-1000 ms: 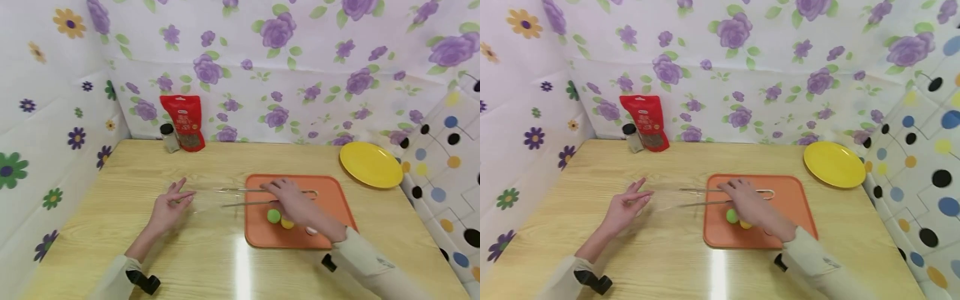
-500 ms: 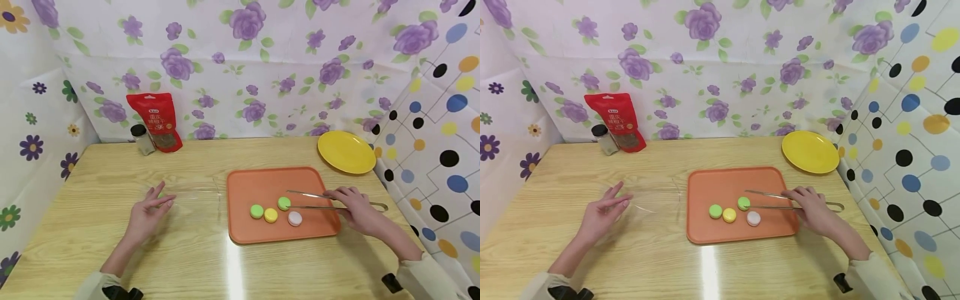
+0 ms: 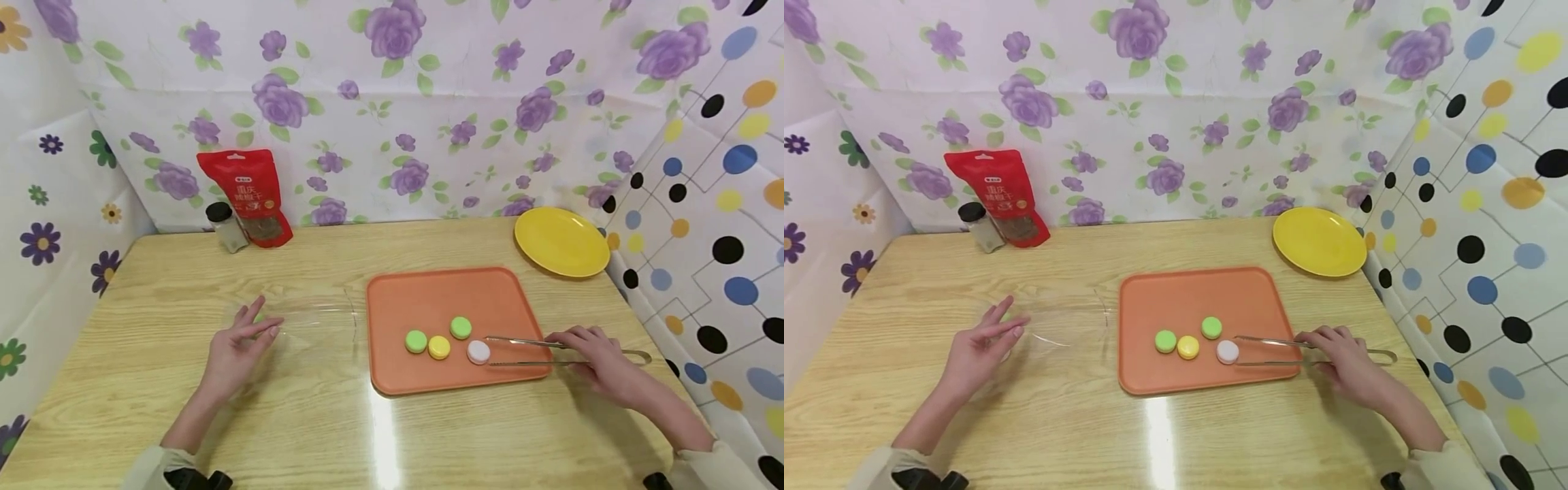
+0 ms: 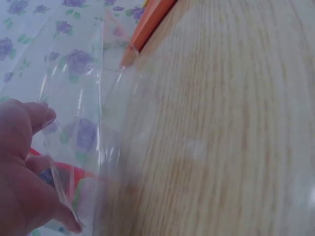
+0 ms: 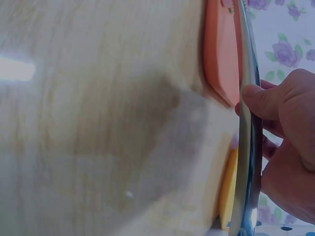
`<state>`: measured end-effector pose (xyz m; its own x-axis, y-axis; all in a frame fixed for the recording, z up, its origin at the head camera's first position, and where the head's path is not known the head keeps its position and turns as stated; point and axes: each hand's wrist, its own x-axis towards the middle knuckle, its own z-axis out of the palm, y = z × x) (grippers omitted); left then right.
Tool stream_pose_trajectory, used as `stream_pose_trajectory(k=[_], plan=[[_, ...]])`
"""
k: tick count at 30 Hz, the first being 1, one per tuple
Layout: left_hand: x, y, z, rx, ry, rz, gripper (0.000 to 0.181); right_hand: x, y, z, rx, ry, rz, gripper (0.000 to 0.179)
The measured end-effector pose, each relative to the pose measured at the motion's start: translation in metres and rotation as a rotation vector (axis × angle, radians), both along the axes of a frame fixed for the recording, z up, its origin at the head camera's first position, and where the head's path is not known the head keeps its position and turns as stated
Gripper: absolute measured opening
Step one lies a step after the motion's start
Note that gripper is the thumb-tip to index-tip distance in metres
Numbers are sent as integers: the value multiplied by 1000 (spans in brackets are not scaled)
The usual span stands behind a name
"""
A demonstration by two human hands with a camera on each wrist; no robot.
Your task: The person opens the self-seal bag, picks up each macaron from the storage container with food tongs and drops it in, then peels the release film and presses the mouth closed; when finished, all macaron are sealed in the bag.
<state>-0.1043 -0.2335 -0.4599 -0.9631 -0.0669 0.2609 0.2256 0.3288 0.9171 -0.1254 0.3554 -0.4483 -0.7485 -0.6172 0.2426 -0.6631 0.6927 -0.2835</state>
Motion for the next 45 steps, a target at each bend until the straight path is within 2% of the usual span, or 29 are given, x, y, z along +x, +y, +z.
stream_pose_trajectory(k=[7, 12, 17, 23, 27, 33, 39, 45], plan=[[0, -4, 1, -5, 12, 13, 19, -4, -10, -14, -8, 7, 11, 59], [0, -2, -1, 21, -8, 6, 21, -2, -12, -13, -7, 4, 0, 62], [0, -3, -1, -5, 10, 15, 19, -3, -15, -14, -8, 4, -3, 61], [1, -2, 1, -7, -13, 13, 21, -1, -17, -15, -7, -2, -21, 57], [1, -1, 0, -18, -3, 15, 20, 0, -17, -15, -11, -3, -24, 57], [1, 0, -1, -2, 2, 11, 20, 0, -18, -13, -15, 46, 1, 61], [1, -5, -1, -9, -14, 2, 21, -4, -36, -8, -32, 73, 31, 62], [-1, -3, -3, -28, 0, 13, 19, -10, -68, 3, -58, 31, 71, 55]])
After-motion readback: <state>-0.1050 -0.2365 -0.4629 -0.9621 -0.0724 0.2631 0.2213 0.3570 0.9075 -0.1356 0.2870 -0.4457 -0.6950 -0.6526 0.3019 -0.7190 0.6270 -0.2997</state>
